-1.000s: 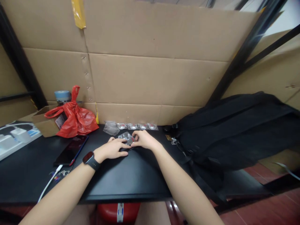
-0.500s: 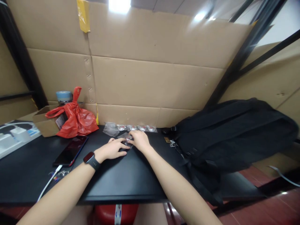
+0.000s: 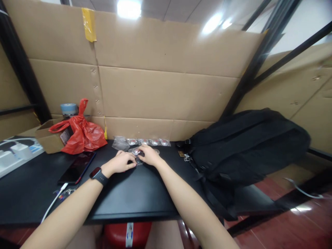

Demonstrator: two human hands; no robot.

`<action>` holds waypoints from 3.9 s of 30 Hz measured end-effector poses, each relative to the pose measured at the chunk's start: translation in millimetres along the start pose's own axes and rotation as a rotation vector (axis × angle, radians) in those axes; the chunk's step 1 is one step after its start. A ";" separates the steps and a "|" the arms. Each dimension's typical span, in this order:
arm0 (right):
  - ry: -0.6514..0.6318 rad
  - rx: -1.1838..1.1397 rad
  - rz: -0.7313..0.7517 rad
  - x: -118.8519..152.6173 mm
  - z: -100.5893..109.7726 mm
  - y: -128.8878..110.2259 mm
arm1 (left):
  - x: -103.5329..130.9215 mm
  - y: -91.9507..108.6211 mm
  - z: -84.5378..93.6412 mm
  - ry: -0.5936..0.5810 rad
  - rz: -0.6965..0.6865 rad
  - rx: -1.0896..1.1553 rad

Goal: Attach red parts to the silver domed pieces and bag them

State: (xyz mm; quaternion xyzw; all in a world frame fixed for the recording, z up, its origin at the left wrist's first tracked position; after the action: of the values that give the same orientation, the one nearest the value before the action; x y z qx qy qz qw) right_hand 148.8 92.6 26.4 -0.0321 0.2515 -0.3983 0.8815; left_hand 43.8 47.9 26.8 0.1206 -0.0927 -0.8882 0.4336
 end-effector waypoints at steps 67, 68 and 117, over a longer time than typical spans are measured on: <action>-0.122 -0.008 -0.154 18.0 -6.4 8.6 | -5.8 -37.6 0.5 0.197 0.237 0.007; -0.122 -0.007 -0.171 17.2 -7.5 10.4 | -6.5 -37.6 0.1 0.196 0.231 0.002; 0.007 -0.060 -0.274 25.1 32.3 92.4 | 13.6 -64.2 31.8 0.077 0.249 -0.078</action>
State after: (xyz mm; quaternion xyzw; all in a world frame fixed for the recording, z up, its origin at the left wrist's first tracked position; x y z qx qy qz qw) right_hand 241.3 132.9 20.4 -0.0908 0.2596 -0.5072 0.8167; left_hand -21.7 78.0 38.0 0.1251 -0.0556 -0.8250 0.5483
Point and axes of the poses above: each hand's wrist, its own x-axis away from the middle knuckle, its own z-axis out of the back of the hand, y = z × x, the point moved 9 cm from there along -x, towards the middle knuckle, and after that the axes turned 4 degrees about z, right-handed, at the moved point
